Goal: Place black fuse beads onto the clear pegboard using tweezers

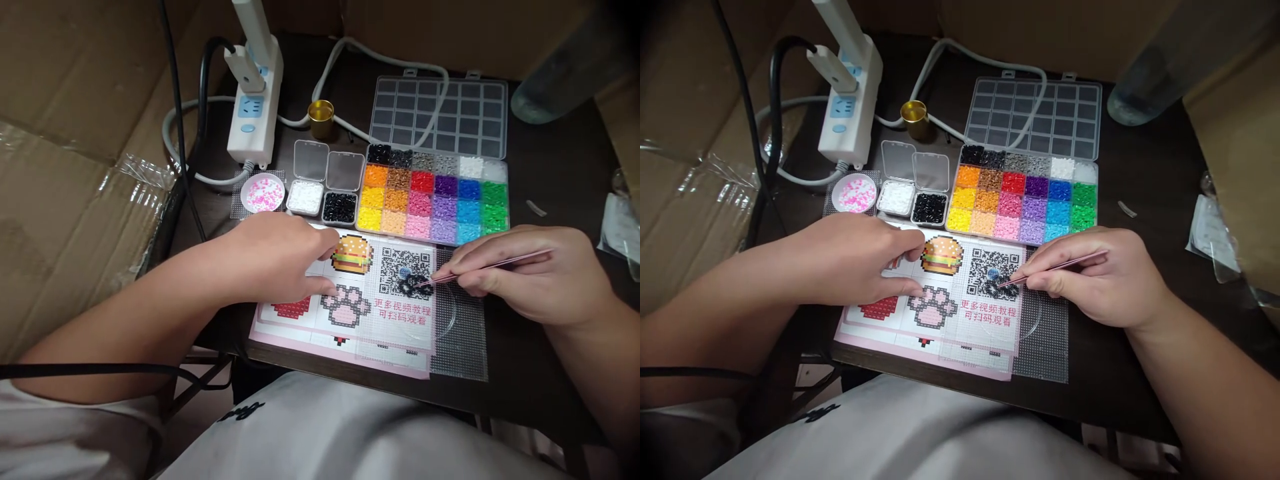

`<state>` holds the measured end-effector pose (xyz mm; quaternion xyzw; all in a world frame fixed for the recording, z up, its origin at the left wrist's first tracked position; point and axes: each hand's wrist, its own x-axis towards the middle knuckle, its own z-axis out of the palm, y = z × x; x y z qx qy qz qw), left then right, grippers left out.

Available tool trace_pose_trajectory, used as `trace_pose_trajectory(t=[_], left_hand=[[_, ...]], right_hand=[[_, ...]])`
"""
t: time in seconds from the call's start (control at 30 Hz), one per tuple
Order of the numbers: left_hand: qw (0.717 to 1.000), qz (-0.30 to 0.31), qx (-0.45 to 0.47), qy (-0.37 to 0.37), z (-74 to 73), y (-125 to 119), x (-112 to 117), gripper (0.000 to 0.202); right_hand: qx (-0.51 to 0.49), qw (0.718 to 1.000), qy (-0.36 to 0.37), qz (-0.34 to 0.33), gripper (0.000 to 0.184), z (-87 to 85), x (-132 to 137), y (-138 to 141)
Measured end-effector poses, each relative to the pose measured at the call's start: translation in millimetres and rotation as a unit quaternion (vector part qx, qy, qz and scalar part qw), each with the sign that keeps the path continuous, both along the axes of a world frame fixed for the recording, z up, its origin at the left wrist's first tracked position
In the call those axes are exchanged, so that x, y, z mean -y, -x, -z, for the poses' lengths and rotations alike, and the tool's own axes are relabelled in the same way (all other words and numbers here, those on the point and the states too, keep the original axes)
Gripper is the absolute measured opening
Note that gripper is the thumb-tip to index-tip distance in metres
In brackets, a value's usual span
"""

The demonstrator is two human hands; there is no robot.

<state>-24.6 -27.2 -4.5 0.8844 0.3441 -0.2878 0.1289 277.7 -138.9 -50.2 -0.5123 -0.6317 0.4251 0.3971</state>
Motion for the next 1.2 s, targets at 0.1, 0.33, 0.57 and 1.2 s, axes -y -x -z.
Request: trace_pose_trajectory(t=[0.1, 0.33, 0.57, 1.2], left_hand=[[1.0, -0.004, 0.003, -0.005, 1.6, -0.5, 1.7, 0.065], [1.0, -0.017, -0.003, 0.0, 1.6, -3.4, 2.7, 0.067], [0.999, -0.03, 0.019, 0.009, 0.4, -3.1, 1.9, 0.065], [0.999, 0.016, 0.021, -0.036, 1.9, -3.5, 0.7, 0.052]], right_hand=[[0.006, 1.0, -0.003, 0.002, 0.01, -0.4, -0.9, -0.3], [-0.007, 1.0, -0.006, -0.006, 0.007, -2.2, -2.5, 0.6], [0.005, 1.0, 0.002, -0.001, 0.005, -2.1, -1.3, -0.3], [-0.018, 0.999, 0.038, -0.035, 0.011, -3.9, -11.7, 3.5]])
